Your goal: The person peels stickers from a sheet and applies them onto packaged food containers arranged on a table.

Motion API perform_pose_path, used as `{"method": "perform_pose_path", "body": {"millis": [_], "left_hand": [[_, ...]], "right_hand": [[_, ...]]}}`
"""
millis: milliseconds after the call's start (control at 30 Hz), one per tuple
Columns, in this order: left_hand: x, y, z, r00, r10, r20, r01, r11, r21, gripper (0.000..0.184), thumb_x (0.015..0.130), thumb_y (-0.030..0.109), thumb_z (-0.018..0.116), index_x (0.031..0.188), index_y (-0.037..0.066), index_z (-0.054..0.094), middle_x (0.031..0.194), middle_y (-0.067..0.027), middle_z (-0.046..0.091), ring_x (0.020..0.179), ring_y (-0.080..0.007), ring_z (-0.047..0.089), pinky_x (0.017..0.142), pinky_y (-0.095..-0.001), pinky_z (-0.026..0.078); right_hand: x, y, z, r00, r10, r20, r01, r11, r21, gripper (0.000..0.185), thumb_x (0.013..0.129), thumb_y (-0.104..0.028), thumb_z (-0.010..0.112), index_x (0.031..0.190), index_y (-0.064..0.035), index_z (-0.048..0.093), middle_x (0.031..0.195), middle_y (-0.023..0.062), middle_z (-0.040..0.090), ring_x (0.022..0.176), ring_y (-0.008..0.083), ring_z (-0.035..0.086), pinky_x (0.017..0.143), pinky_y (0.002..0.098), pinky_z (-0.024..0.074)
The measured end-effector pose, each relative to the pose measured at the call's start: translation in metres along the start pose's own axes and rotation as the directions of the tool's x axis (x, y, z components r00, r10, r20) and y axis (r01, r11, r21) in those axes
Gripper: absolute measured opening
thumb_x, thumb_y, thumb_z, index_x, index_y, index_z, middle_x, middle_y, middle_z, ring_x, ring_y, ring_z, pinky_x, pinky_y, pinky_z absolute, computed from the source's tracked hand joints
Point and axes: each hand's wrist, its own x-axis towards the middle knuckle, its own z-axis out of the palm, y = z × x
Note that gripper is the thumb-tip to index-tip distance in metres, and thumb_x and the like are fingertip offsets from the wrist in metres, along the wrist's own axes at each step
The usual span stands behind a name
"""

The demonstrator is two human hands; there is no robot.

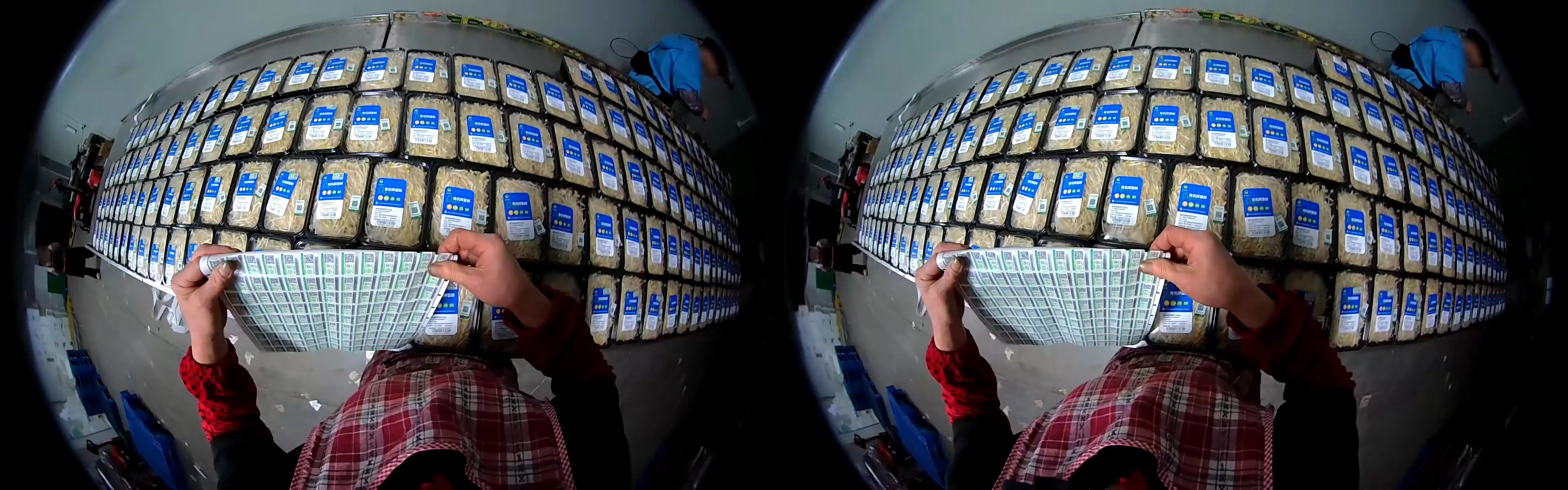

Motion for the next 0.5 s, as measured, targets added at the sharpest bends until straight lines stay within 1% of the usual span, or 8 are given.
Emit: {"method": "perform_pose_path", "body": {"millis": [33,100,200,300,333,367,433,500], "left_hand": [[0.003,0.005,-0.002,1.0,0.011,0.022,-0.012,0.999,0.045,0.018,0.078,0.008,0.072,0.086,-0.007,0.066,0.087,-0.0094,0.064,0.073,-0.0134,0.056,0.066,-0.0243,0.042],[0.005,0.024,-0.007,0.996,0.077,0.038,-0.083,0.982,0.172,0.013,0.078,0.004,0.07,0.083,-0.007,0.067,0.083,-0.0096,0.064,0.071,-0.0129,0.055,0.064,-0.024,0.042],[0.011,0.04,-0.015,0.985,0.144,0.1,-0.165,0.952,0.257,0.012,0.076,0.003,0.071,0.082,-0.007,0.067,0.08,-0.0098,0.064,0.069,-0.0135,0.057,0.062,-0.0245,0.043],[0.016,0.042,-0.012,0.976,0.148,0.158,-0.189,0.94,0.284,0.012,0.076,0.003,0.071,0.082,-0.006,0.068,0.08,-0.0102,0.064,0.069,-0.0133,0.057,0.062,-0.0243,0.043],[0.016,0.044,-0.005,0.98,0.132,0.151,-0.176,0.929,0.326,0.019,0.081,0.011,0.07,0.08,-0.007,0.065,0.078,-0.0081,0.061,0.067,-0.0114,0.05,0.061,-0.0234,0.037],[0.015,0.042,-0.009,0.98,0.132,0.151,-0.176,0.928,0.329,0.019,0.081,0.011,0.07,0.08,-0.007,0.065,0.078,-0.0081,0.061,0.067,-0.0114,0.05,0.061,-0.0234,0.037],[0.018,0.036,-0.018,0.989,0.084,0.12,-0.121,0.932,0.342,0.017,0.081,0.009,0.069,0.08,-0.007,0.065,0.078,-0.0073,0.061,0.067,-0.0109,0.051,0.06,-0.0231,0.037],[0.018,0.033,-0.021,0.995,0.049,0.088,-0.074,0.951,0.299,0.01,0.078,0.004,0.071,0.08,-0.006,0.068,0.076,-0.0076,0.064,0.066,-0.0106,0.054,0.059,-0.0232,0.04]], "right_hand": [[0.0,0.0,0.003,0.999,0.042,-0.004,-0.042,0.996,-0.075,0.015,0.086,-0.011,0.068,0.088,0.0007,0.06,0.07,-0.001,0.055,0.059,0.0013,0.045,0.049,0.0227,0.0352],[0.002,0.005,0.012,0.998,0.061,0.023,-0.06,0.998,-0.03,0.016,0.085,-0.012,0.069,0.087,0.0006,0.06,0.071,0.0012,0.057,0.059,0.0043,0.047,0.051,0.0241,0.0376],[0.01,0.008,0.019,0.959,-0.265,0.097,0.278,0.947,-0.159,0.018,0.081,-0.013,0.071,0.083,0.0016,0.061,0.085,0.008,0.06,0.075,0.0169,0.057,0.066,0.0307,0.045],[0.018,0.005,0.03,0.922,-0.36,0.143,0.384,0.893,-0.233,0.018,0.081,-0.014,0.071,0.083,0.0016,0.062,0.089,0.0089,0.059,0.08,0.0169,0.058,0.068,0.0318,0.0453],[0.02,0.004,0.033,0.945,-0.265,0.192,0.304,0.928,-0.215,0.022,0.078,-0.016,0.073,0.086,0.0022,0.063,0.088,0.0102,0.059,0.08,0.0181,0.059,0.068,0.0326,0.0453],[0.018,0.002,0.036,0.944,-0.266,0.192,0.305,0.928,-0.212,0.022,0.078,-0.016,0.073,0.086,0.0022,0.063,0.088,0.0102,0.059,0.08,0.0181,0.059,0.068,0.0326,0.0453],[0.02,-0.003,0.038,0.965,0.154,0.213,-0.104,0.969,-0.225,0.026,0.077,-0.017,0.074,0.085,0.0038,0.062,0.091,0.0122,0.06,0.08,0.0193,0.059,0.066,0.034,0.0455],[0.026,0.001,0.042,0.953,0.147,0.264,-0.07,0.957,-0.282,0.03,0.077,-0.019,0.074,0.091,0.0044,0.062,0.092,0.0142,0.062,0.076,0.021,0.06,0.063,0.0348,0.0465]]}}
